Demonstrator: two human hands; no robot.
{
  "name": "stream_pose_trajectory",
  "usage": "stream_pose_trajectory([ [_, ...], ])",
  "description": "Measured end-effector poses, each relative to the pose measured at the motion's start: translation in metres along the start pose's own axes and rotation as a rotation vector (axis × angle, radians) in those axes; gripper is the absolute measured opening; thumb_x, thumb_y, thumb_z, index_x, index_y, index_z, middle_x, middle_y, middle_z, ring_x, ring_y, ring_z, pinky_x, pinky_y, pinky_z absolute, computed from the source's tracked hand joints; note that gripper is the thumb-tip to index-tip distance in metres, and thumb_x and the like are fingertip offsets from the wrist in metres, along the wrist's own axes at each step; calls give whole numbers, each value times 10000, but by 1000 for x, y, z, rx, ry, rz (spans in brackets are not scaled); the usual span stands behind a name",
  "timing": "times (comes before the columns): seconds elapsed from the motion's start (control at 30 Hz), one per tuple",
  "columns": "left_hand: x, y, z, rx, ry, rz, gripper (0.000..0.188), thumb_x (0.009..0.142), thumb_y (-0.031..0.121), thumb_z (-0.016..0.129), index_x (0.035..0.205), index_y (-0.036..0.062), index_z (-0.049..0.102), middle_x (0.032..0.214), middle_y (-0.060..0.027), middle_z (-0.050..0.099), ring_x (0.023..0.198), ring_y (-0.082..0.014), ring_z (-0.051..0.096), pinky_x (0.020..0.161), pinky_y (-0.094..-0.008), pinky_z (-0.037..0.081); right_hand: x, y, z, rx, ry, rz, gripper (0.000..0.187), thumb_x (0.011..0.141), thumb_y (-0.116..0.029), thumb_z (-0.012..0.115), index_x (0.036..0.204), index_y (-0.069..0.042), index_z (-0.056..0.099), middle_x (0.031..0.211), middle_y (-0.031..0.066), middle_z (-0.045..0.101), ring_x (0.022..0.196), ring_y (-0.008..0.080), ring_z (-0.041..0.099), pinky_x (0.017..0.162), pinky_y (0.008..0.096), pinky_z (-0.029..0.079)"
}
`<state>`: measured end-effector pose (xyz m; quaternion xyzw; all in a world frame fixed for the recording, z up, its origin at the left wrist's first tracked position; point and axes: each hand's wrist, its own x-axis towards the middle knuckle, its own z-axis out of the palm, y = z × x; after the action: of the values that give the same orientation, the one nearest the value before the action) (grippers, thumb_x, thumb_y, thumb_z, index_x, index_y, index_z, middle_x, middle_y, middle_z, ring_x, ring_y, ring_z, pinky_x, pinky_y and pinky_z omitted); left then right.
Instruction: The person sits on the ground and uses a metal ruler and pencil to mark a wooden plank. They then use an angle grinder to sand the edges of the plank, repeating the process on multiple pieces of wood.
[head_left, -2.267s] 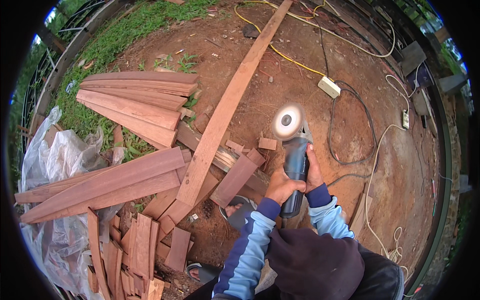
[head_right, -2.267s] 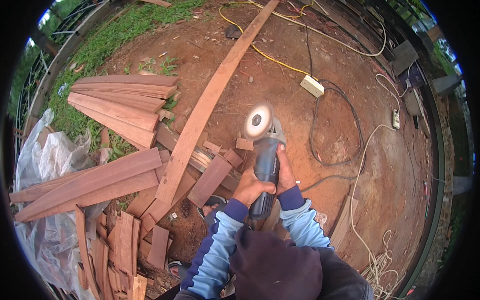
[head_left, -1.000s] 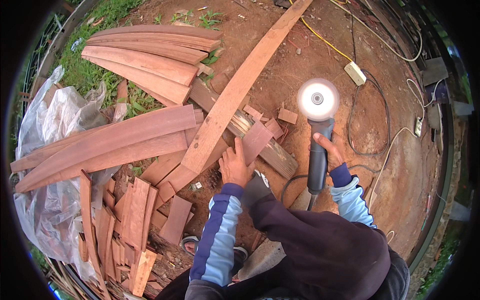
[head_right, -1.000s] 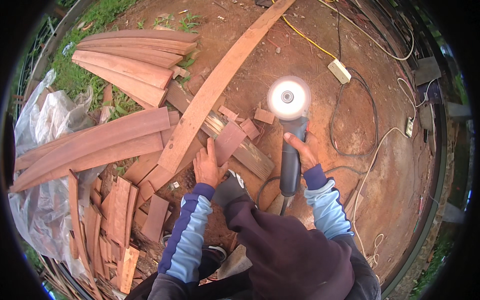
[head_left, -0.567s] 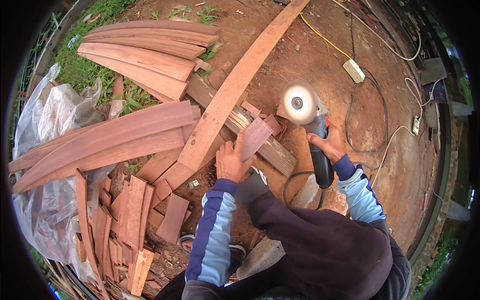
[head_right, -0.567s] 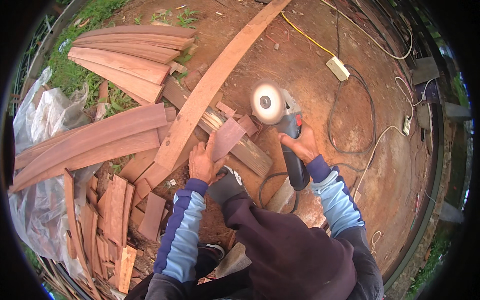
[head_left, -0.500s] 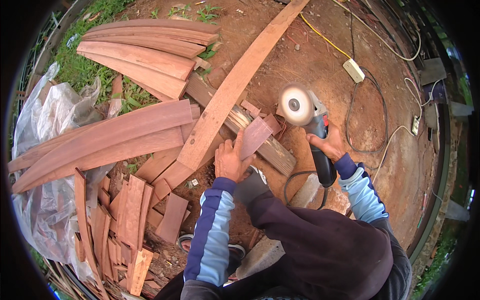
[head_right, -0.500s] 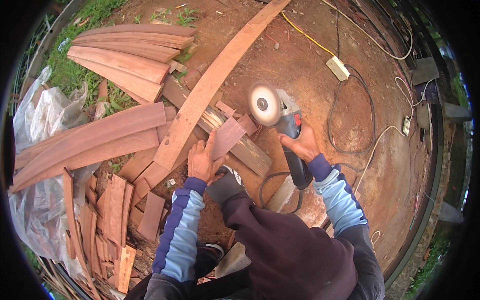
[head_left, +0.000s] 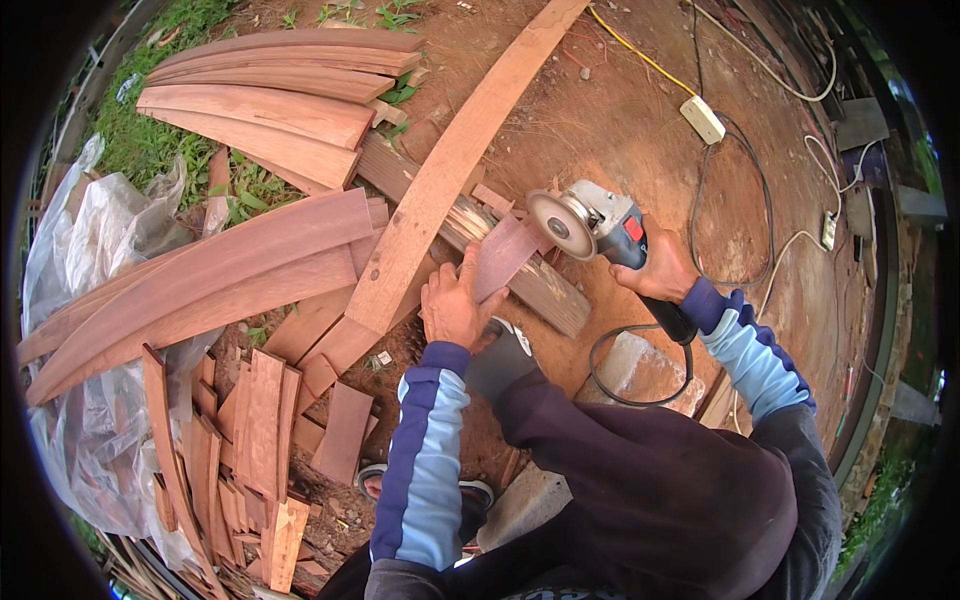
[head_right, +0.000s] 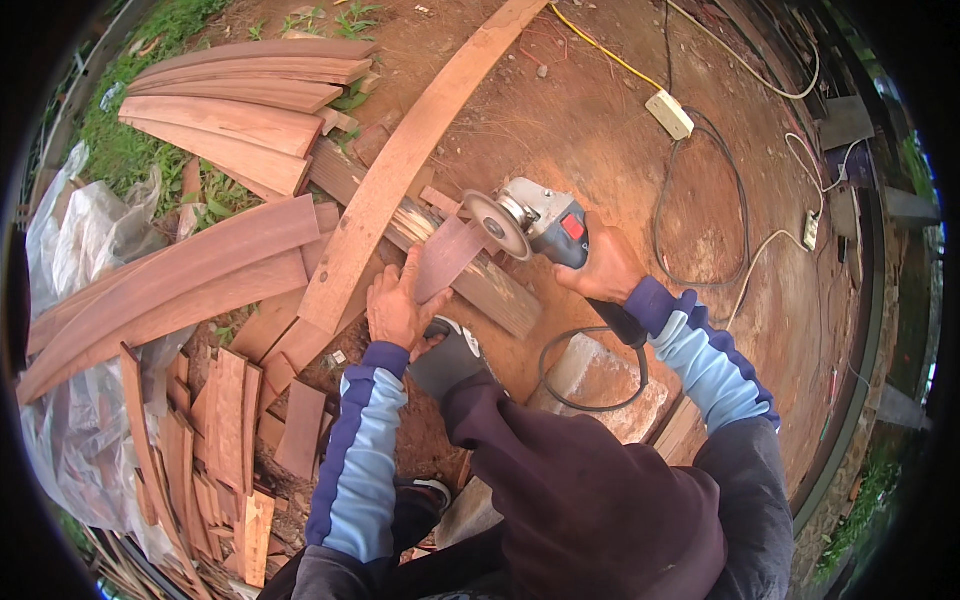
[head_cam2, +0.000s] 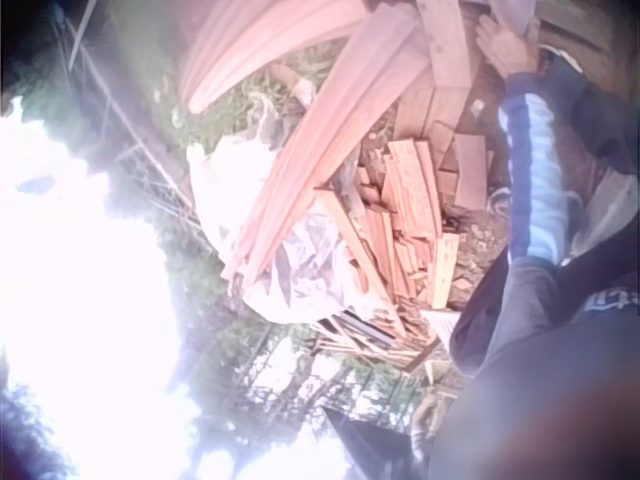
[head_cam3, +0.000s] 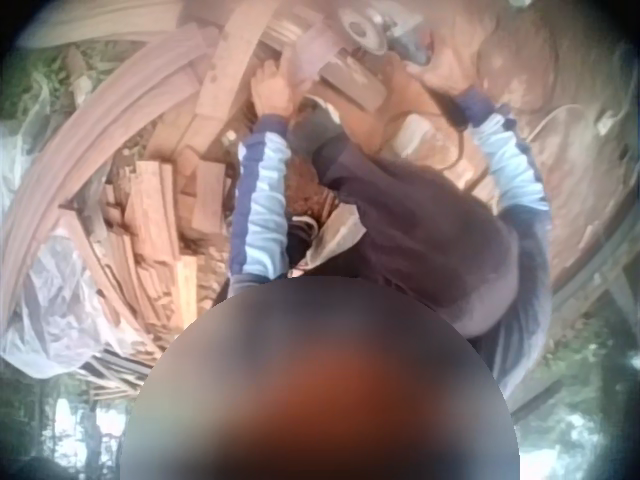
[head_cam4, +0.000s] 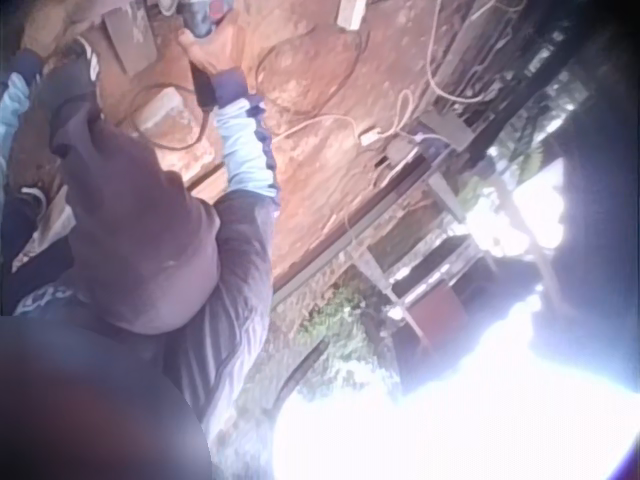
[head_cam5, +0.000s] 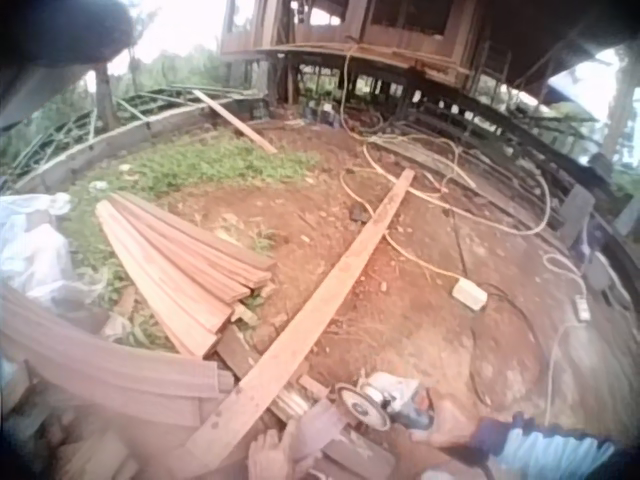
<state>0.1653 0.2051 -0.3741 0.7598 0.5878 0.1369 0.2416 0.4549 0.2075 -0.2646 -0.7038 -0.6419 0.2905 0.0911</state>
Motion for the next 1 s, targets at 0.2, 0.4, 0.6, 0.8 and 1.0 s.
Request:
stream_pose_trajectory([
  [0.2,1,1,-1,11,7,5,788,698,424,760,1371,137,467,909,-145,549,863,-322,551,764,-434,434,-2,4,0,-84,-32,-27,581,638,-288,726,952,139,486,733,307,598,693,440,628,625,451,493],
  [0.4,1,1,1,21,11,5,790,702,436,753,1366,114,468,911,-159,555,855,-336,554,762,-443,440,-6,0,1,-122,-72,2,573,641,-283,724,946,137,480,719,311,591,690,445,625,629,455,495],
  [0.6,1,2,0,26,0,-2,790,709,435,750,1370,115,461,912,-161,555,861,-341,552,767,-449,438,-6,2,2,-129,-88,6,581,644,-284,722,955,141,477,717,316,590,692,450,625,634,461,495],
  [0.8,1,3,-1,26,-21,-18,795,708,433,753,1378,128,452,918,-162,554,870,-340,553,774,-454,435,-6,2,3,-133,-107,11,586,644,-284,722,954,147,474,711,319,586,691,450,624,637,457,497],
  [1.0,1,4,-1,30,-31,-25,808,707,444,754,1384,130,445,929,-161,554,882,-338,550,787,-448,434,-6,2,3,-127,-113,8,584,643,-280,722,953,151,479,711,318,587,688,447,627,636,453,499],
])
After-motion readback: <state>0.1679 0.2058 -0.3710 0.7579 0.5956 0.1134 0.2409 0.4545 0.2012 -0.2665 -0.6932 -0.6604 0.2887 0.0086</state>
